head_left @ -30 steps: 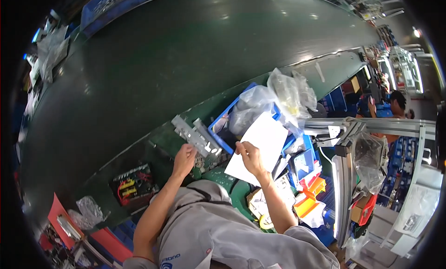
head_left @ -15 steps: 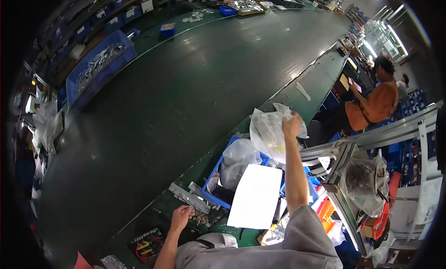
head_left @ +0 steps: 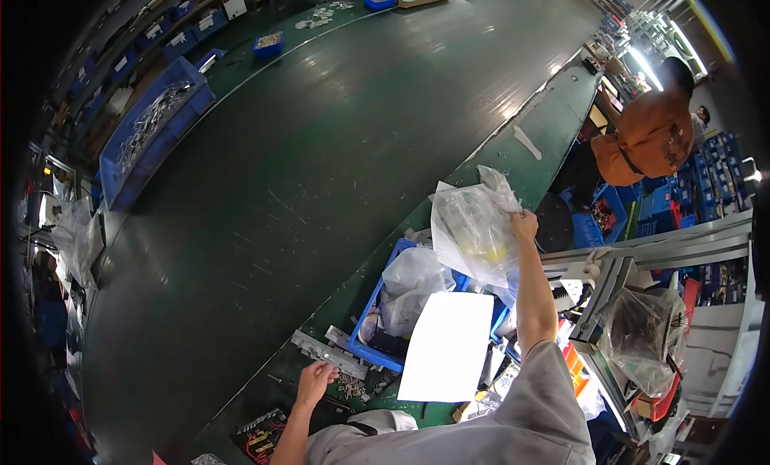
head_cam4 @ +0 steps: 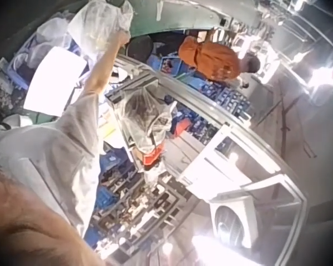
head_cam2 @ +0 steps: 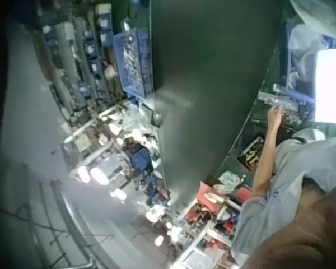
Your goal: Assemble electronic circuit boards and pack them into protective bags at a factory workstation.
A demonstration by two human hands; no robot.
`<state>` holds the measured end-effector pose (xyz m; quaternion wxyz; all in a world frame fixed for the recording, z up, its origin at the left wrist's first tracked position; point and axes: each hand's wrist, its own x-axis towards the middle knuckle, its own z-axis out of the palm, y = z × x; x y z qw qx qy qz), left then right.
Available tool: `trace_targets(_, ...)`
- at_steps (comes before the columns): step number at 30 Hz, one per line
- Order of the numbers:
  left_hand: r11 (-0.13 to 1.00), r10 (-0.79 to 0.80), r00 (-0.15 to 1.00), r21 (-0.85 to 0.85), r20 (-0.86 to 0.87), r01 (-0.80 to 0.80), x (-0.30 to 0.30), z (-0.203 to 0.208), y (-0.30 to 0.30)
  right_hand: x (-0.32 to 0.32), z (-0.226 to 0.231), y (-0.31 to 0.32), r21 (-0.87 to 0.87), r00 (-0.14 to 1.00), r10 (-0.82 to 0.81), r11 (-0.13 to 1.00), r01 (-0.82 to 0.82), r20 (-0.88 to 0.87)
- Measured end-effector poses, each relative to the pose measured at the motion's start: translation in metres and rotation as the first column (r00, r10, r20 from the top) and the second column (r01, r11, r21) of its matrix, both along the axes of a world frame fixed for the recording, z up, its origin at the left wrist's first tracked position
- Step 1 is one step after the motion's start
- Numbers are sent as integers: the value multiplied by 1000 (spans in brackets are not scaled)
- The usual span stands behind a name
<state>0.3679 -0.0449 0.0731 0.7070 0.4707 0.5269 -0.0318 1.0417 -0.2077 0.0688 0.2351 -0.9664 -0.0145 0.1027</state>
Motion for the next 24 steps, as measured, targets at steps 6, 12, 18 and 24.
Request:
trace_targets(6,1000,13,1000,17,12,-13,-7,3,-4,-46,74,35,217,869,-25,971,-96,494)
trace_targets(12,1000,5,1000,1,7,-5,-13,-2,-17,-113,158,28,325,740,41,881,-344,671)
trace_targets(18,1000,-30,999,11,15,29,-5,-3,-10,-182,146,-1,-64,817,484,869,-490,313)
trace_targets(24,995,-76,997,58,1,75,9,-5,10,-204,116,-9,-215,765,643,743,-634,-31)
